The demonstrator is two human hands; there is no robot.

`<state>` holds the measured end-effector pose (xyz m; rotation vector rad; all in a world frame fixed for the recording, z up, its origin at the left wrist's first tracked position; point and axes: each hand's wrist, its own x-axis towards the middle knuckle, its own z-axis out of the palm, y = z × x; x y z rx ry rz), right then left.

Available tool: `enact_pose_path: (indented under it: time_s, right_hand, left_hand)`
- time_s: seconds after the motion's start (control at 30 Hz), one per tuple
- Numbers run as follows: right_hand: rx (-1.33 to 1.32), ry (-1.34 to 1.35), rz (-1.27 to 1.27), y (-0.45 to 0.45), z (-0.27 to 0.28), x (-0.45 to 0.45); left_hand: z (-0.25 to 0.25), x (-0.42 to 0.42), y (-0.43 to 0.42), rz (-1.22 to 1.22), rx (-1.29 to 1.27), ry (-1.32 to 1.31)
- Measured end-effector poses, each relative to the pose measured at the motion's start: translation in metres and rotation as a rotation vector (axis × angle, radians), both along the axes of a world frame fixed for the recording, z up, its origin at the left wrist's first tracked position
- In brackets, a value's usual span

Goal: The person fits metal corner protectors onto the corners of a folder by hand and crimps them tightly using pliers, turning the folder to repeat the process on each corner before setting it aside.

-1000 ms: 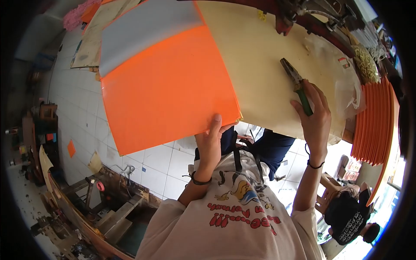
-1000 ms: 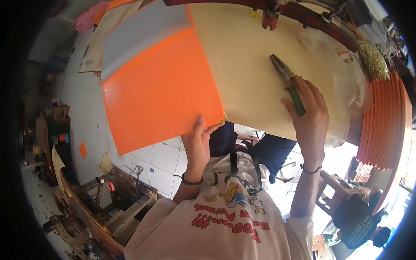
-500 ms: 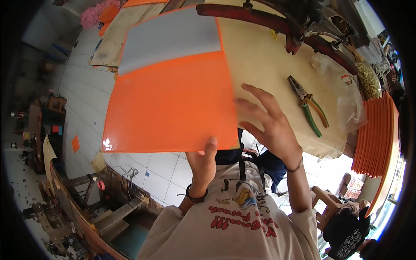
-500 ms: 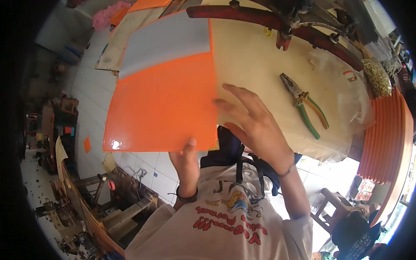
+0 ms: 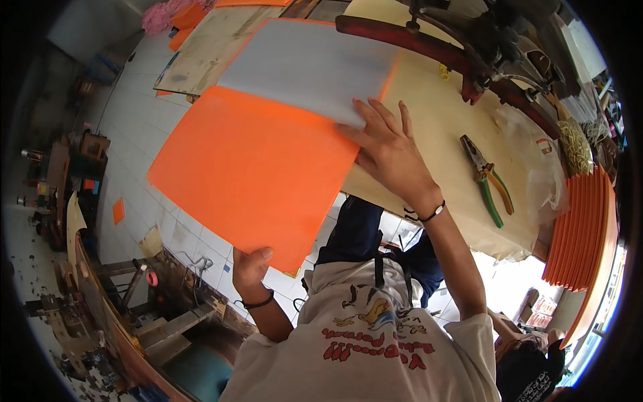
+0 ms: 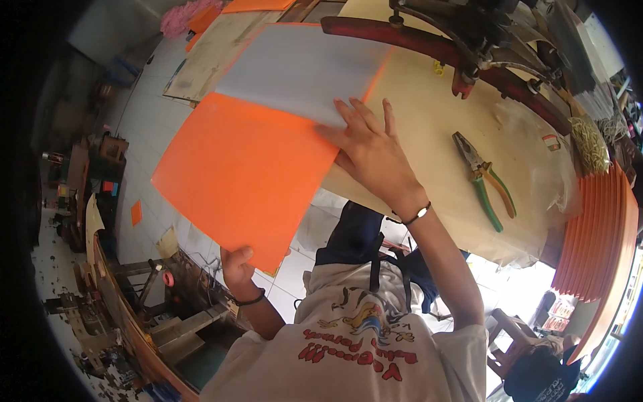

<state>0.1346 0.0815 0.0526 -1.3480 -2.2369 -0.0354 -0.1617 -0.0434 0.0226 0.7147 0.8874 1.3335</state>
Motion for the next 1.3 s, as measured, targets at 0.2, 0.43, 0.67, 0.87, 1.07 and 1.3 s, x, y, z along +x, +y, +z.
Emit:
enact_pose_path:
  time_s: [0.2,0.43,0.67,0.87,1.07,1.3]
  right_hand:
    - [0.016,-0.13,-0.034,-0.02,0.006,-0.001]
    - [0.053,-0.113,-0.066,-0.034,0.005,-0.004]
    - [0.008,0.064,-0.074,-0.044,0.0,-0.01]
    - [0.018,0.15,0.018,-0.056,-0.006,-0.031]
    - [-0.186,0.552,0.064,-0.053,0.045,-0.032]
    - [-0.3,0.824,-0.131,-0.016,0.063,-0.016]
  left_hand:
    - [-0.024,-0.038,0.017,-0.12,0.031,-0.167]
    - [-0.021,-0.041,0.044,0.137,0.019,-0.415]
    - [0.037,-0.064,0.044,0.059,0.315,-0.119]
    - [0.125,-0.058,0.071,0.206,0.565,1.097]
    - [0.211,0.074,0.128,0.034,0.389,1.142]
    - [0.127,0.1,0.128,-0.016,0.474,1.058]
